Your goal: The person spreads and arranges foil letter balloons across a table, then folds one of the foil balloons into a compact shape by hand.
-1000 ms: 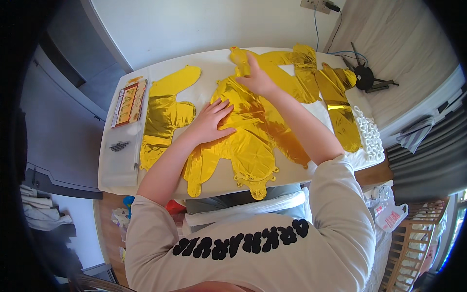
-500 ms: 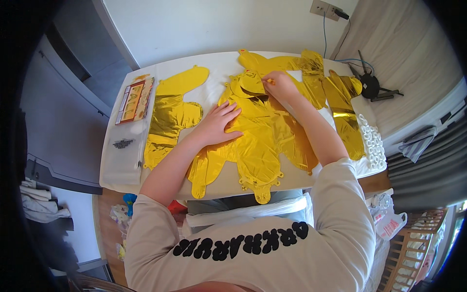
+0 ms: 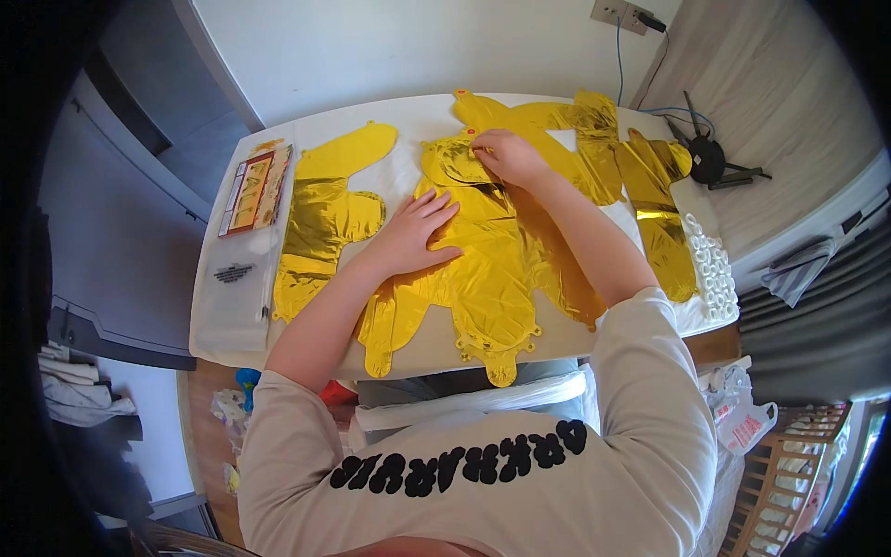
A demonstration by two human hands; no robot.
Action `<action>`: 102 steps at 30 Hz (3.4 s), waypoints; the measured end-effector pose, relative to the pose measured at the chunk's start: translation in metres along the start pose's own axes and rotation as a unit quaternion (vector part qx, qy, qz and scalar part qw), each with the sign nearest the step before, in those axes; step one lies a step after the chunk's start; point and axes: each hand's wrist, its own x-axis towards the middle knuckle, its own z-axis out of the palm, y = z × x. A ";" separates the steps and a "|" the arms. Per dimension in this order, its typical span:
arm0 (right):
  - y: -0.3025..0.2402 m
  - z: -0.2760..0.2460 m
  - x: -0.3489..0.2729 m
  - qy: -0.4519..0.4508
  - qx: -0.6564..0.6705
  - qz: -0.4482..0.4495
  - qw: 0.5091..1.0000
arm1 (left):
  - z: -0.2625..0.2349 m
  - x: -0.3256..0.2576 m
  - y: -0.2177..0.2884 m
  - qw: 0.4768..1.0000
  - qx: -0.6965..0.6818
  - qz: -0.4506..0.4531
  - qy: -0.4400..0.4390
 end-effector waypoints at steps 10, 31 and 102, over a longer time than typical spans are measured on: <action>0.006 0.008 0.001 -0.012 0.011 0.003 1.000 | 0.000 0.003 -0.001 1.000 -0.003 0.008 0.006; 0.000 0.020 -0.004 -0.018 -0.176 -0.064 0.982 | 0.006 0.002 -0.007 1.000 -0.008 0.011 0.007; -0.073 -0.043 -0.118 -0.061 0.158 0.180 0.969 | 0.006 0.003 -0.008 1.000 -0.001 0.025 0.013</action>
